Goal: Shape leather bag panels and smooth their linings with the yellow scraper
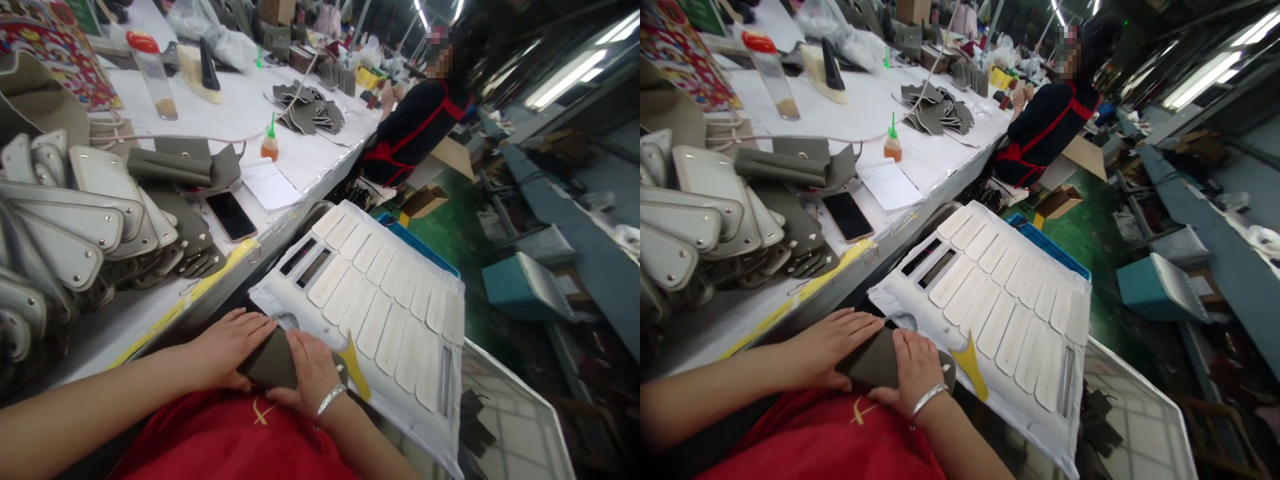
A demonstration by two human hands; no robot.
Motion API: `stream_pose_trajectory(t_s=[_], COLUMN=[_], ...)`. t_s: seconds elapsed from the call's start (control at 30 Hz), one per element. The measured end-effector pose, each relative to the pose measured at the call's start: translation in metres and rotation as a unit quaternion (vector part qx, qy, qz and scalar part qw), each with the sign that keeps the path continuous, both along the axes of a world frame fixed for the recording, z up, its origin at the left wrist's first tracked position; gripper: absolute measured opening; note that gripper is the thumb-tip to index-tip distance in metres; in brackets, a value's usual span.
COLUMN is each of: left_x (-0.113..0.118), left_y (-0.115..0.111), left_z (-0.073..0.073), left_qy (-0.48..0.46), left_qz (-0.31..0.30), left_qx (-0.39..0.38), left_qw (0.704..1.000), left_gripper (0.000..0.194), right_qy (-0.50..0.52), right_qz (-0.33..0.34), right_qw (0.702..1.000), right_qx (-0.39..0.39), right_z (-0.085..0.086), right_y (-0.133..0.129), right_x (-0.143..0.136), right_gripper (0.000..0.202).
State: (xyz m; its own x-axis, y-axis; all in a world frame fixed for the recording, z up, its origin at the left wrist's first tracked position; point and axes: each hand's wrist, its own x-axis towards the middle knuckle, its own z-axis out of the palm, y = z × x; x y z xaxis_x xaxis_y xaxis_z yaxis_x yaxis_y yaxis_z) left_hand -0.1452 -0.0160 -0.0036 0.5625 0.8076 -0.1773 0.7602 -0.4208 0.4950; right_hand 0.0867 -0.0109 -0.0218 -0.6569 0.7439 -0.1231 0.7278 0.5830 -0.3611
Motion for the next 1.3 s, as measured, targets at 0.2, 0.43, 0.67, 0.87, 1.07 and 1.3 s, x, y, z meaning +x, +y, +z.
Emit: stream_pose_trajectory(t_s=[0.2,0.43,0.67,0.87,1.07,1.3], left_x=[0.011,0.012,0.008,0.005,0.001,-0.012], left_y=[0.002,-0.005,-0.004,-0.001,-0.001,0.003], left_z=[-0.009,-0.008,-0.017,-0.03,-0.03,-0.019], left_qy=[0.029,0.01,-0.005,-0.027,-0.058,-0.166], left_qz=[-0.004,0.011,0.018,0.026,0.026,0.236], left_qx=[0.045,0.056,0.052,0.086,0.067,-0.123], left_qw=[0.999,0.998,0.998,0.996,0.996,0.949], left_gripper=[0.072,0.07,0.089,0.077,0.065,0.048], right_qy=[0.008,0.041,0.029,0.033,0.016,0.062], right_qz=[-0.003,0.054,-0.072,-0.09,-0.13,-0.022], right_qw=[1.0,0.994,0.997,0.995,0.991,0.991], right_qx=[0.015,0.091,0.025,-0.01,-0.007,0.118], right_z=[-0.002,-0.005,-0.011,-0.004,0.0,-0.007], right_y=[-0.001,-0.018,-0.015,-0.01,-0.003,-0.006], right_x=[-0.002,0.007,0.005,0.001,-0.009,-0.011], right_gripper=[0.092,0.066,0.098,0.079,0.046,0.04])
